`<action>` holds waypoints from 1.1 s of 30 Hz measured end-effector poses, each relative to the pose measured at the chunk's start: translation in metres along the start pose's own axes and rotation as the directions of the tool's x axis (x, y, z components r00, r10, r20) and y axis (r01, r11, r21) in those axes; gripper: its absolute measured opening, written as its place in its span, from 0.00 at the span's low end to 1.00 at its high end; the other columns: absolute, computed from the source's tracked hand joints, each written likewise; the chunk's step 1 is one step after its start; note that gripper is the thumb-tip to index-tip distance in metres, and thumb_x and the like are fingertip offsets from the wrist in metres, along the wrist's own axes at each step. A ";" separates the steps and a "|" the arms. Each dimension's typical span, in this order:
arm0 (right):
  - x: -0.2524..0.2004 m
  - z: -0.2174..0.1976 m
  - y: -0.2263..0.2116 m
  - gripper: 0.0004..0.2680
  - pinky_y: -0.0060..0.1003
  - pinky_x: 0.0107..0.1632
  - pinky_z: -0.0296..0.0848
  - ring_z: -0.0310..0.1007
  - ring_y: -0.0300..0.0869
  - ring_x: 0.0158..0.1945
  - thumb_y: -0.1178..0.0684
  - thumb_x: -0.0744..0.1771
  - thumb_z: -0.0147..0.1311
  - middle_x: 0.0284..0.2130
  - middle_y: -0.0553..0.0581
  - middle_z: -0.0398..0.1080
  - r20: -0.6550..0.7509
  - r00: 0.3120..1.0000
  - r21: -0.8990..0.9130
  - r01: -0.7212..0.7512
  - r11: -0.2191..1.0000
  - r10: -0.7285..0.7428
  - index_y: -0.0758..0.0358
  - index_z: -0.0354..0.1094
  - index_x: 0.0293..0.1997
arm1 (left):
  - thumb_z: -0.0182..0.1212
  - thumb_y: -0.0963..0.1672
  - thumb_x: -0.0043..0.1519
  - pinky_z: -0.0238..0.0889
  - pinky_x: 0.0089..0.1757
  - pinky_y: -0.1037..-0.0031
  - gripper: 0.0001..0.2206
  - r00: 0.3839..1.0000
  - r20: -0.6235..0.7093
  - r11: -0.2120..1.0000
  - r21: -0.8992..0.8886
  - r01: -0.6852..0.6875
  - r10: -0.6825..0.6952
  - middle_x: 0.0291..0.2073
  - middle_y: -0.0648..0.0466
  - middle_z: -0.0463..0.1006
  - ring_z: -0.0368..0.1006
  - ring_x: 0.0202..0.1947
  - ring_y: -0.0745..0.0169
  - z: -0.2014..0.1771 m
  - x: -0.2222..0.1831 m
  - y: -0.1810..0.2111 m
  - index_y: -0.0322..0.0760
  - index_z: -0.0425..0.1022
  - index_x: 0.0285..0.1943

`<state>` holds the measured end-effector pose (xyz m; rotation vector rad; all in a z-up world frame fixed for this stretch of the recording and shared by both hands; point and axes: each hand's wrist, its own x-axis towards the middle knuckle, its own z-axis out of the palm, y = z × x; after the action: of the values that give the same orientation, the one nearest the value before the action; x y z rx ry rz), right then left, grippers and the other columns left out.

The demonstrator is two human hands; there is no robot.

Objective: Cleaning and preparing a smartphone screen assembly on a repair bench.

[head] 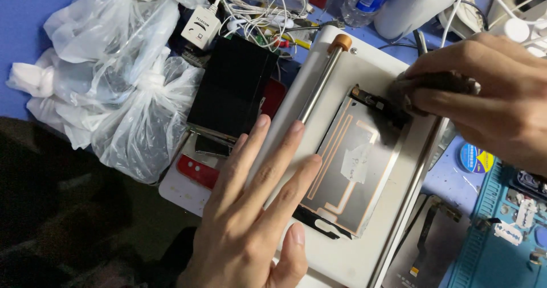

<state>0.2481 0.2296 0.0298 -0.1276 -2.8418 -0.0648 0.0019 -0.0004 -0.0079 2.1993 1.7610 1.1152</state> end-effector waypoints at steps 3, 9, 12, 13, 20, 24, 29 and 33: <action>0.008 -0.004 -0.010 0.03 0.52 0.46 0.69 0.77 0.58 0.45 0.64 0.69 0.58 0.48 0.65 0.76 0.028 1.000 -0.040 0.012 0.999 -0.011 0.72 0.72 0.45 | 0.43 0.44 0.61 0.55 0.67 0.41 0.24 1.000 0.011 1.000 -0.005 -0.009 0.009 0.70 0.37 0.65 0.58 0.74 0.24 0.000 0.000 -0.001 0.31 0.70 0.67; 0.027 -0.007 -0.018 0.06 0.49 0.49 0.68 0.78 0.53 0.48 0.58 0.71 0.56 0.49 0.61 0.78 0.037 0.999 -0.093 -0.006 0.996 0.009 0.71 0.73 0.50 | 0.43 0.44 0.62 0.57 0.67 0.41 0.24 1.000 0.011 1.000 -0.022 0.000 0.001 0.70 0.38 0.66 0.59 0.73 0.25 0.000 0.001 0.000 0.32 0.70 0.67; 0.022 -0.006 -0.008 0.03 0.51 0.46 0.69 0.78 0.54 0.44 0.58 0.71 0.55 0.48 0.60 0.78 0.046 0.998 -0.079 0.037 0.996 -0.034 0.66 0.73 0.45 | 0.42 0.44 0.62 0.55 0.68 0.42 0.24 1.000 0.015 0.999 -0.040 0.017 -0.016 0.70 0.38 0.66 0.58 0.74 0.25 -0.003 0.002 0.000 0.31 0.71 0.66; 0.017 -0.006 -0.002 0.04 0.54 0.43 0.70 0.79 0.55 0.42 0.59 0.70 0.54 0.46 0.59 0.78 0.048 0.988 -0.098 0.149 0.984 -0.145 0.61 0.72 0.37 | 0.45 0.44 0.60 0.54 0.68 0.41 0.24 0.999 0.033 0.998 -0.062 0.013 -0.011 0.70 0.37 0.65 0.56 0.74 0.25 -0.005 0.002 0.001 0.30 0.70 0.66; 0.028 -0.009 -0.010 0.05 0.52 0.45 0.72 0.78 0.59 0.48 0.69 0.69 0.51 0.51 0.64 0.76 0.099 0.986 -0.104 0.144 0.984 -0.134 0.68 0.72 0.40 | 0.43 0.44 0.63 0.56 0.68 0.41 0.24 1.000 0.022 1.000 -0.028 0.003 -0.002 0.71 0.37 0.65 0.58 0.74 0.22 -0.001 -0.002 -0.003 0.32 0.69 0.68; 0.029 0.001 -0.013 0.03 0.52 0.38 0.68 0.77 0.57 0.41 0.64 0.71 0.52 0.47 0.62 0.77 -0.015 0.992 -0.104 0.123 0.987 -0.125 0.67 0.70 0.40 | 0.42 0.44 0.62 0.55 0.68 0.43 0.24 1.000 0.020 1.000 -0.020 -0.007 0.008 0.70 0.37 0.66 0.58 0.74 0.24 -0.002 0.001 0.000 0.31 0.70 0.67; 0.021 -0.002 -0.014 0.06 0.51 0.46 0.65 0.78 0.56 0.47 0.61 0.71 0.47 0.49 0.57 0.77 0.021 1.000 -0.062 0.023 0.998 -0.021 0.61 0.71 0.38 | 0.39 0.45 0.66 0.56 0.68 0.42 0.23 1.000 -0.003 0.999 -0.043 -0.005 0.004 0.70 0.36 0.66 0.58 0.73 0.23 -0.005 0.000 -0.001 0.30 0.70 0.66; 0.023 -0.008 -0.020 0.03 0.52 0.43 0.67 0.78 0.59 0.47 0.64 0.71 0.51 0.50 0.65 0.77 0.021 0.997 -0.110 0.077 0.991 -0.075 0.67 0.71 0.42 | 0.42 0.44 0.64 0.55 0.68 0.42 0.23 0.999 0.033 0.998 -0.064 -0.018 0.020 0.71 0.36 0.65 0.57 0.74 0.24 -0.004 0.002 0.001 0.30 0.68 0.68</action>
<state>0.2269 0.2110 0.0436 -0.0430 -2.8589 -0.2384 0.0004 0.0002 -0.0039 2.1889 1.6707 1.1158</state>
